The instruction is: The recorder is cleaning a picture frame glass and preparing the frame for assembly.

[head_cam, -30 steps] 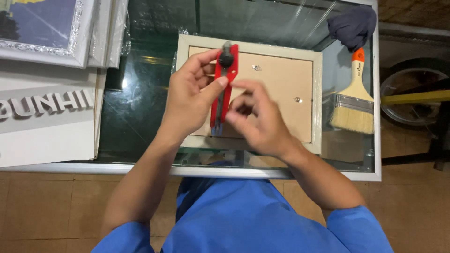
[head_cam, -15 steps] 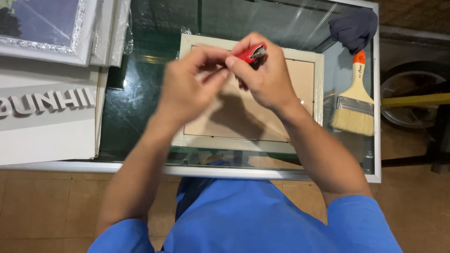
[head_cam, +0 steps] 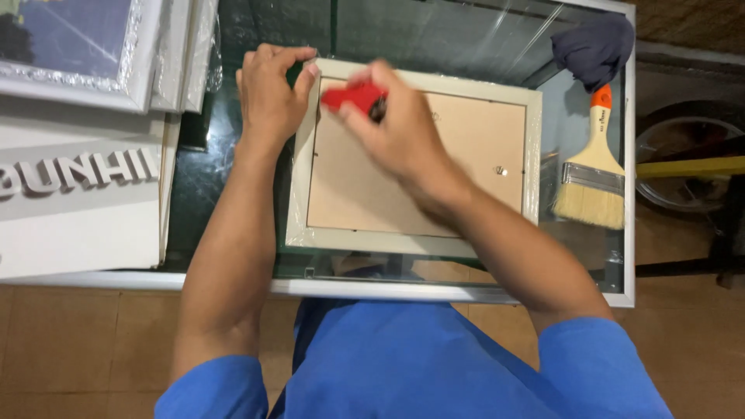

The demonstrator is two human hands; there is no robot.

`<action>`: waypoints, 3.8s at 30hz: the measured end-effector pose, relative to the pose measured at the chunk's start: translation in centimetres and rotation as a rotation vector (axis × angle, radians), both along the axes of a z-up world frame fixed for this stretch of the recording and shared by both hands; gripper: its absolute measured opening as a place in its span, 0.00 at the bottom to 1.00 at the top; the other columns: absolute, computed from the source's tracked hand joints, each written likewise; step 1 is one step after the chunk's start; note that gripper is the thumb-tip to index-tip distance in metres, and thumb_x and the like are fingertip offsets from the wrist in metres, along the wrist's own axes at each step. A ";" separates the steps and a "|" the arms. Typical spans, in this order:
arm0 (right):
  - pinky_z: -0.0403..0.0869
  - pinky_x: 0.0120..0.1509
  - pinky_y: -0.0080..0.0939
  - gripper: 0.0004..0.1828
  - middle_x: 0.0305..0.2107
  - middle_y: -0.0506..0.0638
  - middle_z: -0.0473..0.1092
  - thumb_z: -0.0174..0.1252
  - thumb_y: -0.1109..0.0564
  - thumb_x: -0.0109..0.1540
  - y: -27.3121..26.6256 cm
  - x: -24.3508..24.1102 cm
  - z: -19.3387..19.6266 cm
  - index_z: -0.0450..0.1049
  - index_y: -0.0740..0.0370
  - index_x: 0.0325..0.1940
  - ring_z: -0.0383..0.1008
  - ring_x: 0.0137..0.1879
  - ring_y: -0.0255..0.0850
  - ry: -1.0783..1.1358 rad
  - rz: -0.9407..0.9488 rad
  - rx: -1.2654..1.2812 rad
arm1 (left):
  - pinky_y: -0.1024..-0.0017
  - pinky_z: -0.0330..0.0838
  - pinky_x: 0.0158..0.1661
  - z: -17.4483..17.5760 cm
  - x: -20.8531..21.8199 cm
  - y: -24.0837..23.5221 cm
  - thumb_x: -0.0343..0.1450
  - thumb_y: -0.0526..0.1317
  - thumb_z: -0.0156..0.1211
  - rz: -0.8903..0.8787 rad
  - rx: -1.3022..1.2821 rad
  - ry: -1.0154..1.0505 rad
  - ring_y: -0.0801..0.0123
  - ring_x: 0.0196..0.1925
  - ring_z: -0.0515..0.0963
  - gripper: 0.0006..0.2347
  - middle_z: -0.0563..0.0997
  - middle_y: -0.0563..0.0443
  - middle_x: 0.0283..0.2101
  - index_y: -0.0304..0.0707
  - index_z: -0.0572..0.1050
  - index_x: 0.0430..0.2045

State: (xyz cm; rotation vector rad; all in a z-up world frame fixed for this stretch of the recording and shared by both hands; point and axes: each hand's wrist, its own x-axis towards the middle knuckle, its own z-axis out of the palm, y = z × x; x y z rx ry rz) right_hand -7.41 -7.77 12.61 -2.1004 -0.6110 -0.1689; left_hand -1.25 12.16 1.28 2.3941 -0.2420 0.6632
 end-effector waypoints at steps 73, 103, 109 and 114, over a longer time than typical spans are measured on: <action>0.68 0.25 0.45 0.16 0.20 0.59 0.78 0.58 0.59 0.54 -16.9 -13.1 9.0 0.81 0.63 0.44 0.69 0.16 0.51 0.626 -0.621 -0.664 | 0.62 0.61 0.49 0.3 -0.1 -0.8 0.74 0.35 0.63 0.024 0.038 0.039 0.60 0.45 0.71 0.05 0.77 0.50 0.41 0.41 0.81 0.42; 0.70 0.22 0.41 0.11 0.24 0.56 0.78 0.61 0.63 0.60 0.9 0.5 0.2 0.72 0.69 0.44 0.74 0.21 0.42 -0.117 -0.160 -0.057 | 0.60 0.65 0.48 0.0 0.0 -0.3 0.73 0.37 0.64 0.047 0.027 0.012 0.59 0.42 0.74 0.05 0.78 0.52 0.39 0.45 0.82 0.39; 0.72 0.26 0.43 0.08 0.24 0.56 0.77 0.60 0.62 0.60 1.0 -0.2 0.5 0.72 0.67 0.42 0.77 0.23 0.45 -0.123 -0.147 -0.057 | 0.61 0.65 0.48 -0.5 0.2 -0.2 0.73 0.37 0.63 0.046 0.025 0.016 0.59 0.42 0.74 0.05 0.78 0.51 0.40 0.45 0.82 0.40; 0.67 0.20 0.41 0.10 0.18 0.53 0.73 0.61 0.62 0.59 0.1 -5.3 2.0 0.72 0.69 0.42 0.70 0.16 0.44 -0.060 -0.010 -0.117 | 0.60 0.65 0.49 0.1 0.1 -0.4 0.73 0.38 0.63 0.047 0.008 0.032 0.58 0.43 0.74 0.05 0.78 0.51 0.41 0.44 0.82 0.40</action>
